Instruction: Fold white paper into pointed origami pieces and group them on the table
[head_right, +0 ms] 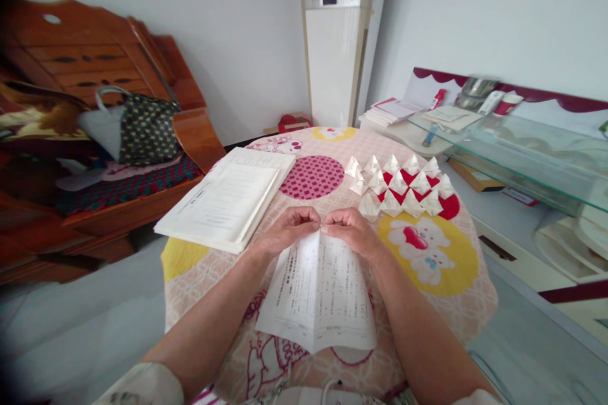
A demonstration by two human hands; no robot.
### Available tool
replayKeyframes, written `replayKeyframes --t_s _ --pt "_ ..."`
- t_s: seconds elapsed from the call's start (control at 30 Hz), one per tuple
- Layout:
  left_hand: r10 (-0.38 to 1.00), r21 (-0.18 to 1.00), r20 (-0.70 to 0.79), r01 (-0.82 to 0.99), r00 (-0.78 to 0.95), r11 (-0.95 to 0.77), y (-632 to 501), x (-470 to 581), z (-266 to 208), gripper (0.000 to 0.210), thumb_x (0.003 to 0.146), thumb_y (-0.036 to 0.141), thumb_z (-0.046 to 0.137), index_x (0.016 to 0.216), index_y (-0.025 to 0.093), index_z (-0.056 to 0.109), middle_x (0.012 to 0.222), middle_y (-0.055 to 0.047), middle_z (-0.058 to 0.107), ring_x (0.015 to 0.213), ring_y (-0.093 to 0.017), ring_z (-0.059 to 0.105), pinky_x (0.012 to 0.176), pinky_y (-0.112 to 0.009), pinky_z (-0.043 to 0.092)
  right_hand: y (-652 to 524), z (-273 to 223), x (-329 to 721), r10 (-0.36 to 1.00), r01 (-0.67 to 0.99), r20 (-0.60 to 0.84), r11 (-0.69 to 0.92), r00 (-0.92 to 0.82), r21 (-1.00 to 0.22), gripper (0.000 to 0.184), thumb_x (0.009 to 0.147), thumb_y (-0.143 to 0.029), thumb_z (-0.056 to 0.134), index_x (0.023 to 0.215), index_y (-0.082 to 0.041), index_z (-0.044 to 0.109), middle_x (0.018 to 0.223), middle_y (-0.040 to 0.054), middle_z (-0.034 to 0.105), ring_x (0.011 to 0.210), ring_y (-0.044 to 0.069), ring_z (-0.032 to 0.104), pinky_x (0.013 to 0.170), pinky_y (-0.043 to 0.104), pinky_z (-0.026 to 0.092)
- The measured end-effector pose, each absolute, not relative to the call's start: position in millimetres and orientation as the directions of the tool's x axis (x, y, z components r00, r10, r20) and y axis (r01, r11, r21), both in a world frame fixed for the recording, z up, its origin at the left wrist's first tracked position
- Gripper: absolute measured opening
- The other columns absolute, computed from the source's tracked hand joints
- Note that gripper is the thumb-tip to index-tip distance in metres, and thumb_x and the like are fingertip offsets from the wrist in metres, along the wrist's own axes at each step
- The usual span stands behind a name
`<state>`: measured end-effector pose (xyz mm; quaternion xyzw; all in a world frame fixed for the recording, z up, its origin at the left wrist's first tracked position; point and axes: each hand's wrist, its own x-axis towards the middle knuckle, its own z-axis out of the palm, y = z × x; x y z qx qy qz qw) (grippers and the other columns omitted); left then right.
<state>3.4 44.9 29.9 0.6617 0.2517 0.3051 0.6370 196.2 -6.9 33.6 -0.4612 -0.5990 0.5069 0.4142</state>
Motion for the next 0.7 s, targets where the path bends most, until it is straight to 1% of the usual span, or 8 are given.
replayKeyframes --t_s 0.13,0.27,0.5,0.7 --pt "0.692 0.999 0.041 -0.024 0.721 -0.035 48.2 0.1 29.4 0.026 0.079 0.038 0.071 0.081 0.013 0.065 0.07 0.001 0.056 0.06 -0.008 0.045 0.055 -0.022 0.033 -7.2 34.0 195.7 0.977 0.12 0.025 0.051 -0.211 -0.992 0.026 0.077 -0.039 0.07 0.065 -0.017 0.065 0.054 -0.0039 0.048 0.051 0.009 0.038 0.048 0.025 0.025" --pt "0.663 0.999 0.037 -0.018 0.747 -0.036 52.0 -2.5 27.2 0.03 0.078 0.04 0.073 0.084 0.012 0.066 0.072 0.001 0.056 0.061 -0.008 0.046 0.056 -0.022 0.034 -7.0 32.9 197.0 0.975 0.124 0.013 0.041 -0.22 -0.991 0.028 0.078 -0.042 0.071 0.065 -0.017 0.064 0.055 -0.004 0.047 0.051 0.009 0.037 0.047 0.024 0.024" --pt "0.663 1.0 0.029 -0.027 0.748 -0.014 50.4 -0.2 25.4 0.034 0.077 0.045 0.074 0.082 0.013 0.063 0.066 0.004 0.05 0.055 -0.006 0.04 0.051 -0.02 0.028 -6.5 32.1 198.2 0.971 0.147 0.022 0.058 -0.236 -0.987 0.029 0.079 -0.042 0.07 0.064 -0.017 0.063 0.054 -0.0046 0.044 0.05 0.009 0.035 0.047 0.025 0.023" --pt "0.684 0.997 -0.018 -0.034 0.729 0.063 45.4 1.1 28.2 0.032 0.075 0.043 0.075 0.08 0.014 0.063 0.065 0.004 0.052 0.053 -0.006 0.041 0.05 -0.02 0.03 -7.2 32.4 197.0 0.972 0.144 0.042 0.077 -0.23 -0.987 0.027 0.079 -0.04 0.07 0.066 -0.017 0.065 0.056 -0.0036 0.047 0.052 0.01 0.037 0.048 0.025 0.024"
